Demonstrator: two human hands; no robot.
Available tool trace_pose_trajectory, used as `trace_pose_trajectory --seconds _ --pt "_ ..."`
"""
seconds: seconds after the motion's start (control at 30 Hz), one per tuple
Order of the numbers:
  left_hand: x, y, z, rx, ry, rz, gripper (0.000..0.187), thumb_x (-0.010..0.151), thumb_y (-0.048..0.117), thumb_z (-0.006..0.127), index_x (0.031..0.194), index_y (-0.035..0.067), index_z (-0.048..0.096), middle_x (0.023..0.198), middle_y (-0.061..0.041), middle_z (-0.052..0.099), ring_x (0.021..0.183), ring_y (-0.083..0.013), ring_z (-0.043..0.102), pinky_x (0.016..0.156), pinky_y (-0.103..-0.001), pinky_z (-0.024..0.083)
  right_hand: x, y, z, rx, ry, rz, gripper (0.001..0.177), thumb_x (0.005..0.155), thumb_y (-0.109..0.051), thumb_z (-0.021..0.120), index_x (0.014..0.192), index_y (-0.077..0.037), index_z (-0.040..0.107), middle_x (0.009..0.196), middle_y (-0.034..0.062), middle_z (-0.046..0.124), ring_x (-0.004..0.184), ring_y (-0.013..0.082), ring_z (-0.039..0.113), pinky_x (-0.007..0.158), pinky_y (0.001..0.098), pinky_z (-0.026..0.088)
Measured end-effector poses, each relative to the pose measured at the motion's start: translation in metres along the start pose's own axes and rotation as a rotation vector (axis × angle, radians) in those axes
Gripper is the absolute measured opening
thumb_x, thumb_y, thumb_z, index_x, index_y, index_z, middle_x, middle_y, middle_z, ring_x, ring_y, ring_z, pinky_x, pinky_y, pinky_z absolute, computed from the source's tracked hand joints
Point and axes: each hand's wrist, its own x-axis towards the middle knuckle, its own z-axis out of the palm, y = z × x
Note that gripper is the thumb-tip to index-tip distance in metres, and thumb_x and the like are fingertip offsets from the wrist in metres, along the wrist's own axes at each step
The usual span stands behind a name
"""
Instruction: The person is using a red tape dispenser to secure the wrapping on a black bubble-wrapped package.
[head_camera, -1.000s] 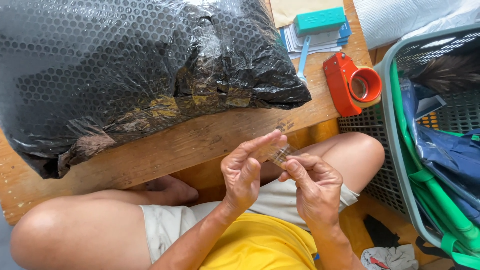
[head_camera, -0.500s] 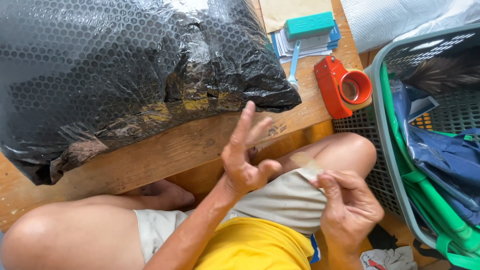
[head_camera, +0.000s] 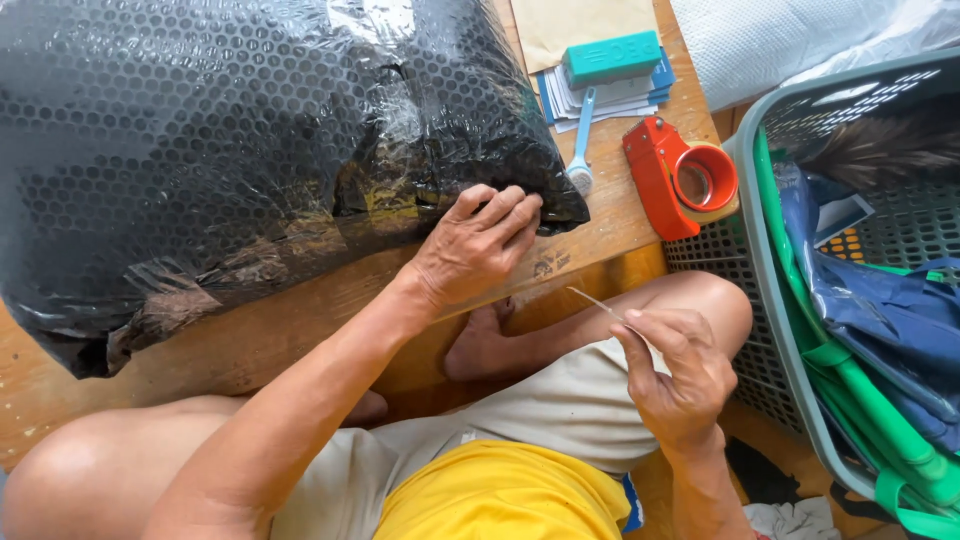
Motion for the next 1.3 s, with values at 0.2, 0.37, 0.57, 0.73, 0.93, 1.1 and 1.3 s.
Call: trace_pose_trajectory --seconds 0.2,0.37,0.57,0.73,0.93,1.1,1.3 --pt "0.010 -0.001 0.019 -0.088 0.171 -0.099 0.008 0.097 0.009 0.063 0.089 0.008 0.064 0.092 -0.007 0.060 0.090 -0.0248 0.062 0.083 -0.036 0.048 0.021 0.020 0.019 -0.119 0.065 -0.403 0.010 0.092 -0.010 0.080 0.098 -0.003 0.077 0.087 0.0095 0.070 0.071 0.0265 0.065 0.073 0.0403 0.051" --pt "0.021 0.003 0.009 -0.121 0.121 -0.206 0.003 0.095 0.009 0.064 0.094 0.011 0.061 0.085 -0.003 0.056 0.078 -0.0223 0.061 0.077 -0.035 0.047 0.040 0.025 0.019 -0.175 -0.012 -0.520 0.009 0.096 -0.012 0.074 0.099 -0.003 0.074 0.089 0.0095 0.068 0.073 0.0265 0.063 0.076 0.0402 0.050" --pt "0.021 0.007 0.024 -0.208 0.085 -0.393 0.016 0.089 0.001 0.064 0.097 0.013 0.057 0.074 0.001 0.052 0.067 -0.0190 0.062 0.072 -0.034 0.045 0.042 0.028 0.029 -0.143 -0.027 -0.521 0.007 0.093 -0.014 0.077 0.095 -0.007 0.076 0.086 0.0065 0.068 0.072 0.0246 0.065 0.077 0.0393 0.051" --pt "0.024 0.002 -0.003 -0.251 0.020 -0.386 0.028 0.087 -0.001 0.067 0.111 0.015 0.061 0.079 0.000 0.063 0.070 -0.0198 0.070 0.077 -0.033 0.051 0.033 0.019 0.035 0.020 0.008 -0.346 0.005 0.091 -0.009 0.080 0.094 -0.006 0.076 0.085 0.0063 0.070 0.073 0.0254 0.066 0.076 0.0383 0.051" --pt "0.021 -0.007 -0.018 -0.450 0.048 -0.457 0.033 0.101 0.002 0.054 0.131 0.017 0.059 0.100 -0.006 0.070 0.078 -0.0289 0.074 0.074 -0.039 0.059 0.018 0.020 0.053 0.408 0.038 0.103 0.011 0.089 -0.003 0.082 0.094 0.001 0.073 0.084 0.0115 0.068 0.074 0.0190 0.065 0.072 0.0329 0.052" --pt "0.014 -0.019 -0.031 -0.439 0.091 -0.430 0.035 0.102 -0.001 0.051 0.132 0.015 0.061 0.104 -0.003 0.069 0.098 -0.0237 0.071 0.082 -0.033 0.054 0.015 0.033 0.072 0.627 0.099 0.310 0.009 0.095 0.000 0.076 0.097 0.004 0.069 0.087 0.0088 0.065 0.080 0.0091 0.061 0.074 0.0279 0.053" --pt "0.005 -0.012 -0.026 -0.198 0.070 -0.277 0.026 0.092 0.012 0.070 0.117 0.016 0.067 0.107 -0.001 0.065 0.106 -0.0200 0.058 0.088 -0.034 0.040 0.039 0.016 0.065 0.350 0.068 -0.006 0.013 0.090 -0.002 0.084 0.091 0.003 0.072 0.081 0.0129 0.066 0.071 0.0248 0.066 0.071 0.0366 0.053"
